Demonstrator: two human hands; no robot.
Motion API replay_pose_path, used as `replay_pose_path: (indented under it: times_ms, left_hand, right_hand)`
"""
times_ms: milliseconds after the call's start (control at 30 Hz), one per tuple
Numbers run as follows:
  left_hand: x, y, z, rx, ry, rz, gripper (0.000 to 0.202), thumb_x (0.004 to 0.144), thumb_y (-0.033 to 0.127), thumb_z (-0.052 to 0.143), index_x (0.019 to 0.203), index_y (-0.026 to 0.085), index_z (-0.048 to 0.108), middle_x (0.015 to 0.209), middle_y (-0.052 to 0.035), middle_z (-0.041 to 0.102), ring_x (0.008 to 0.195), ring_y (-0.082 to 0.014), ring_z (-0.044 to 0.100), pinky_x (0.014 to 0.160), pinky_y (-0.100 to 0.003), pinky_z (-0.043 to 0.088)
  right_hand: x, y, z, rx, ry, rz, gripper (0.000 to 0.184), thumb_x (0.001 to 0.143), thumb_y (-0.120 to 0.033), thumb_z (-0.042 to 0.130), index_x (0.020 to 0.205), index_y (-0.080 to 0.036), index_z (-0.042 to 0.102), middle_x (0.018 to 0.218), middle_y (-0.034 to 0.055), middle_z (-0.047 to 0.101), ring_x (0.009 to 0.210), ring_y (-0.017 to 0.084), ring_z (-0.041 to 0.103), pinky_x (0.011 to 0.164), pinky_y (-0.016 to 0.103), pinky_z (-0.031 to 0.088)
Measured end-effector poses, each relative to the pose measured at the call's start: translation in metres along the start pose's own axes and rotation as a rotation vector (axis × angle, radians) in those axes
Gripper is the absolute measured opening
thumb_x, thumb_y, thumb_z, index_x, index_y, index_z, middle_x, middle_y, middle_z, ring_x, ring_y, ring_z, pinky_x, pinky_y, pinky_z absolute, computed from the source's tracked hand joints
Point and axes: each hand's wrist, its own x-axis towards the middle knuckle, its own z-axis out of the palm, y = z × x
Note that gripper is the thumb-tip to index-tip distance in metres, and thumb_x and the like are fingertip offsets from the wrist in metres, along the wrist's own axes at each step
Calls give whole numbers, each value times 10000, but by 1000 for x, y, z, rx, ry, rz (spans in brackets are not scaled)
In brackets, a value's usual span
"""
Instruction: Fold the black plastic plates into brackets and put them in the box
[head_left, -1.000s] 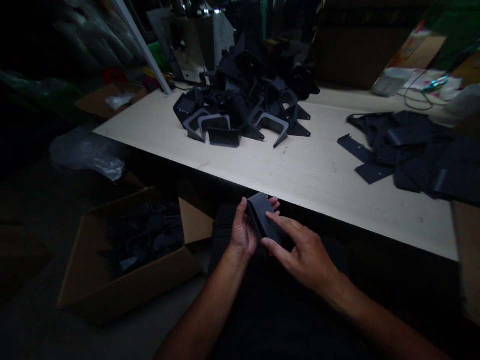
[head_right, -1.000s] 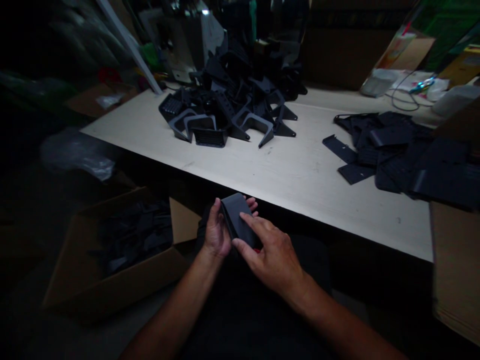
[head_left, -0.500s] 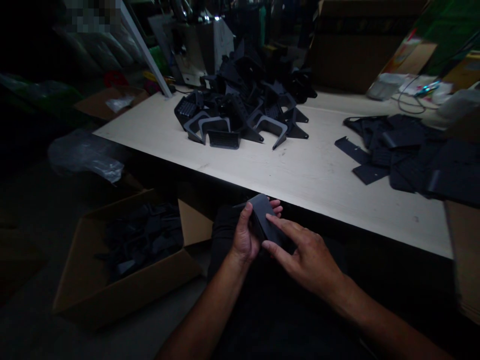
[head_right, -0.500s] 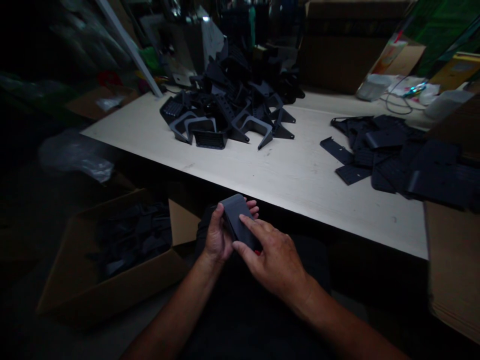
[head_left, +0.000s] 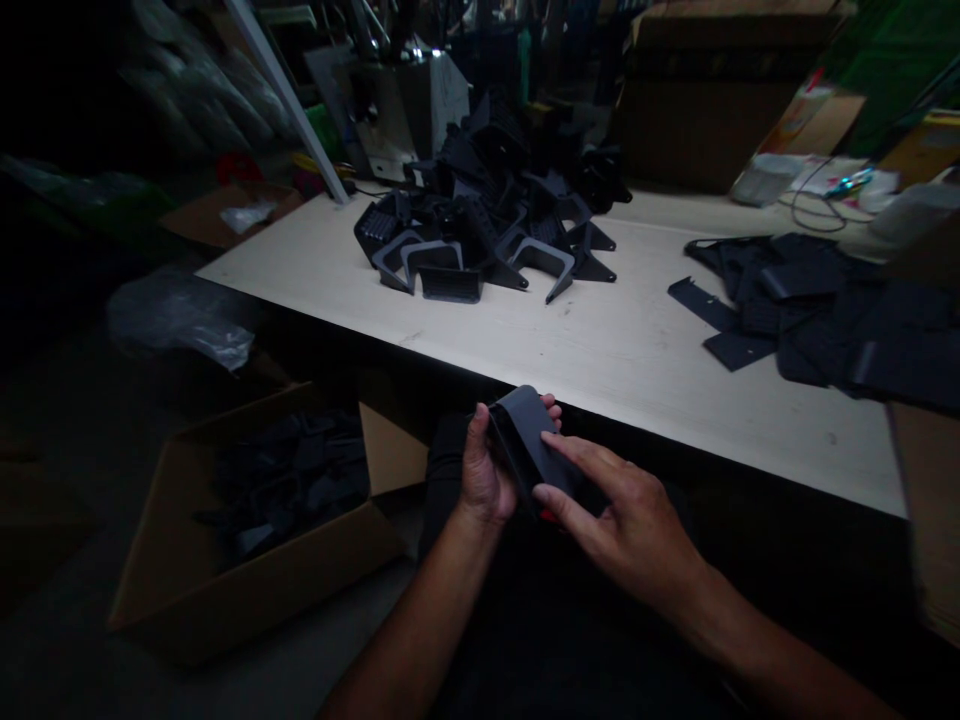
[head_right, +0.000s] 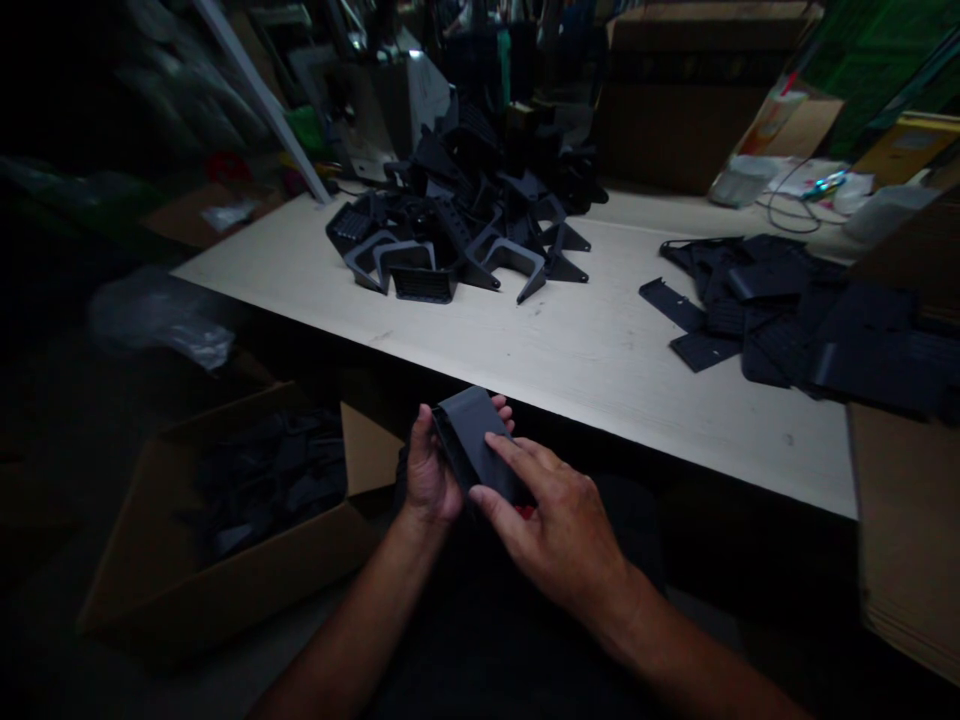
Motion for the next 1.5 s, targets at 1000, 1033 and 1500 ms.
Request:
replay_pose_path:
  times_ms: [1000, 1033, 1500]
  left_hand:
    - [0, -3, 4, 99, 107, 106, 681, 963, 673, 546, 1202, 71, 753, 1251, -201, 762, 1187, -313, 719, 1128, -432, 501]
    - [-1, -3, 5, 105, 107, 115, 672, 966, 665, 547, 1200, 71, 754, 1250, -200, 763, 1177, -312, 723, 1125, -435, 504]
    - [0, 2, 7, 85, -100, 88, 645, 922, 629, 547, 1221, 94, 750, 1296, -199, 747, 1252, -341, 682, 1135, -472, 491]
  right_hand:
    - [-1, 1, 13, -52, -30, 16, 498, 993, -430, 670, 1456, -253, 633, 1415, 125, 677, 1239, 300, 691, 1045, 482, 591]
    - [-1, 1, 14, -57, -35, 18, 500, 992, -429, 671, 1459, -254, 631, 1419, 123, 675, 1242, 300, 689, 1049, 483, 590]
    - [9, 2, 6, 139, -34, 98, 563, 918, -447, 783, 1434, -294, 619, 1342, 69, 714, 1198, 278, 690, 1043, 451, 552]
